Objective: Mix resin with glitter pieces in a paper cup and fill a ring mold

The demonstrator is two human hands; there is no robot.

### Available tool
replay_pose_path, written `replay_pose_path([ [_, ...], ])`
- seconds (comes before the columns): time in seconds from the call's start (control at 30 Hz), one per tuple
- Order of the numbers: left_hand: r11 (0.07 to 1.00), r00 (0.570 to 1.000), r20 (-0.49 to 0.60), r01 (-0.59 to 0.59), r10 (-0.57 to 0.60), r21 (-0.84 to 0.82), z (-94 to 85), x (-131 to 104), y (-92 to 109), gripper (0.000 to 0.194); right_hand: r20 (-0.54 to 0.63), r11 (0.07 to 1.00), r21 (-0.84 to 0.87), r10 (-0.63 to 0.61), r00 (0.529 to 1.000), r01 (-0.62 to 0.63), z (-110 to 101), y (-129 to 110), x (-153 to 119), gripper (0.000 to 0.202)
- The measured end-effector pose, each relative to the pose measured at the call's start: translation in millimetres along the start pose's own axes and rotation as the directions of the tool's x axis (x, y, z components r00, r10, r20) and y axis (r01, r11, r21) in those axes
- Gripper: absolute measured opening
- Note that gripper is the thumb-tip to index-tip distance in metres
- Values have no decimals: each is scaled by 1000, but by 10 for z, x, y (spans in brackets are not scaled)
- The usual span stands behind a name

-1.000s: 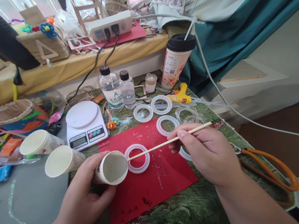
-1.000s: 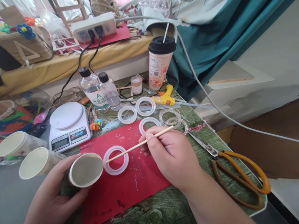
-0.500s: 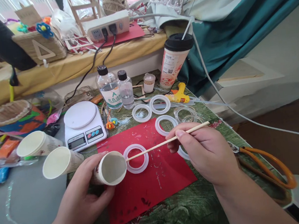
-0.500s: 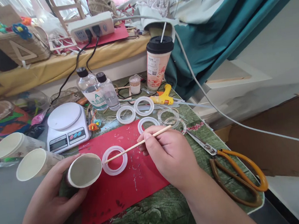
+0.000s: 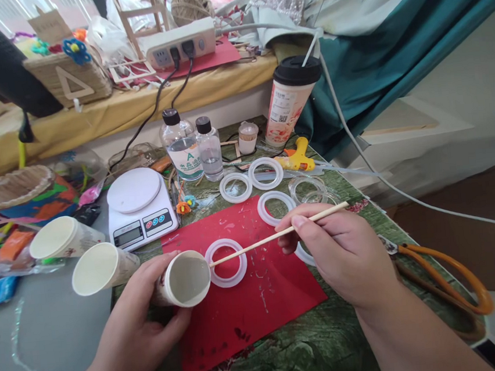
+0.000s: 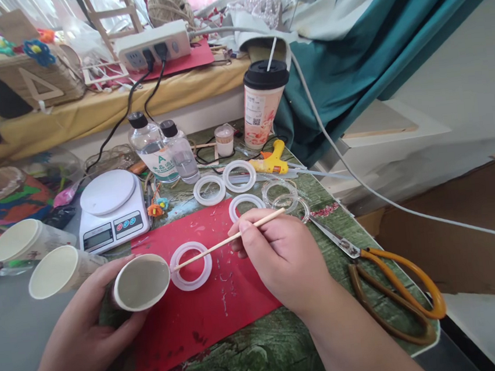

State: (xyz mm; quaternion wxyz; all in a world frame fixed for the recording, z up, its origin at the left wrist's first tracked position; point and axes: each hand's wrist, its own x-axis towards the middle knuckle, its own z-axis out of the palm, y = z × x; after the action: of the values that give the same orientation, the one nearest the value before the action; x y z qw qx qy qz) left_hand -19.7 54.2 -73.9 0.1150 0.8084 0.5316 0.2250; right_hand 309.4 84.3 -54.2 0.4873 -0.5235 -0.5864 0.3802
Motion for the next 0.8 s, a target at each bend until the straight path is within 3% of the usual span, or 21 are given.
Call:
replay_pose_path([
  [0.8,1000,1000,-9,4,-4,-3,1,-1,8,48,6,1000,-13,-9,1000,9,-3,-25,-4,31],
])
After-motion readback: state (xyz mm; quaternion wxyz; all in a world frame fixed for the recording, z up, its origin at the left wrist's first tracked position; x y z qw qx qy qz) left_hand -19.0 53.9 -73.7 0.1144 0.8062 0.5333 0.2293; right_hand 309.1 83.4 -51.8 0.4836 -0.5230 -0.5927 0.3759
